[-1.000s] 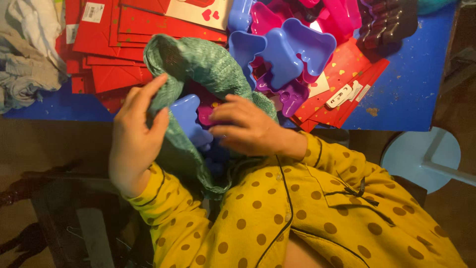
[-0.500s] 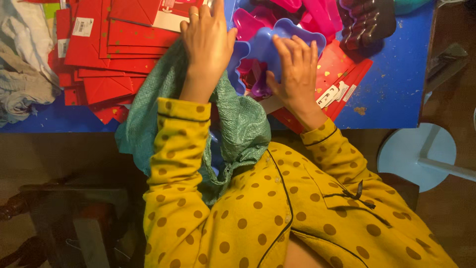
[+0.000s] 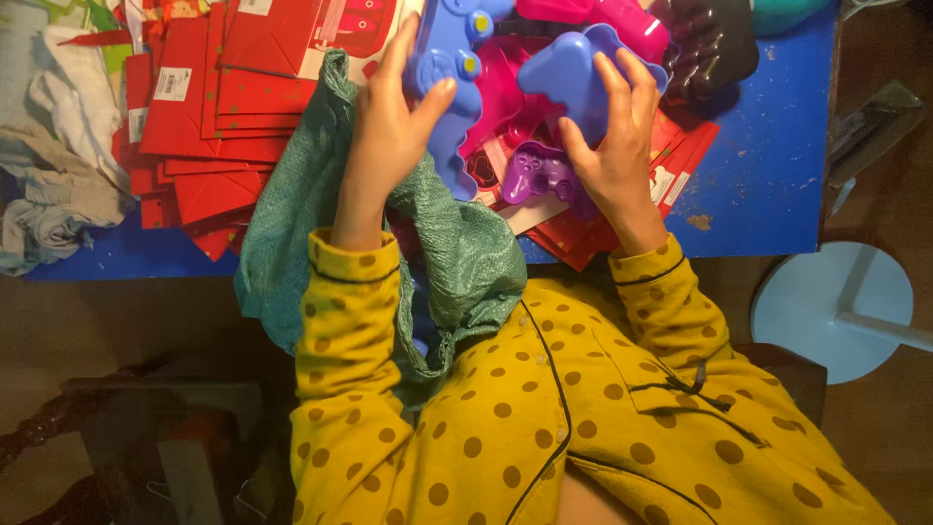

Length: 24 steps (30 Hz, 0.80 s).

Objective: The person picks up various colorful plastic containers from a table, turns them over in their hands, and places them into a green woven bag. The person handles the containers one at a time, inspecting them before placing them in the bag.

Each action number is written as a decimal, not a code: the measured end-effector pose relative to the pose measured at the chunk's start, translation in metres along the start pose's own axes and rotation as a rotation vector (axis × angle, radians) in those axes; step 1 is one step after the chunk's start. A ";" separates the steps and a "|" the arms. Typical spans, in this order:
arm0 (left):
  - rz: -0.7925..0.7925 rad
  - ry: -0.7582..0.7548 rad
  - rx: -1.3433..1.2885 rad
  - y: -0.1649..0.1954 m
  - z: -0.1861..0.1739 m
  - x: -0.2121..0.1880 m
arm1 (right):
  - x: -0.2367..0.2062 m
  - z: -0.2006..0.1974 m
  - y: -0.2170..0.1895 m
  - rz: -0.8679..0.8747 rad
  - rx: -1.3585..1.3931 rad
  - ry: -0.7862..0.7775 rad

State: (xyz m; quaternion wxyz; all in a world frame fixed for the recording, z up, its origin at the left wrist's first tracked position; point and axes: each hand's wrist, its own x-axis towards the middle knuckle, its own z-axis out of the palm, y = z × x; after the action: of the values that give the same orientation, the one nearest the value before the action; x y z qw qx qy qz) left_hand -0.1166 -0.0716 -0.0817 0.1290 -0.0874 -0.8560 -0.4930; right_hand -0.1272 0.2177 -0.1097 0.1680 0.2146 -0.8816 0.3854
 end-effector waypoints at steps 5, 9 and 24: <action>-0.417 -0.204 -0.560 0.041 -0.007 -0.037 | 0.001 -0.007 -0.027 -0.002 0.176 0.008; -0.300 -0.307 -0.678 0.057 -0.004 -0.051 | 0.007 -0.019 -0.042 -0.154 0.332 -0.048; -0.413 -0.108 0.525 0.118 -0.048 -0.086 | -0.028 0.009 -0.012 0.961 1.760 -0.407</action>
State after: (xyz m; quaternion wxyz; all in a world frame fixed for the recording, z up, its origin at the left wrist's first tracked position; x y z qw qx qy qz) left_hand 0.0044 -0.0563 0.0116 -0.0010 0.0983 -0.9589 -0.2663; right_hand -0.0984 0.2105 -0.1217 -0.3743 -0.0529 -0.2905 0.8790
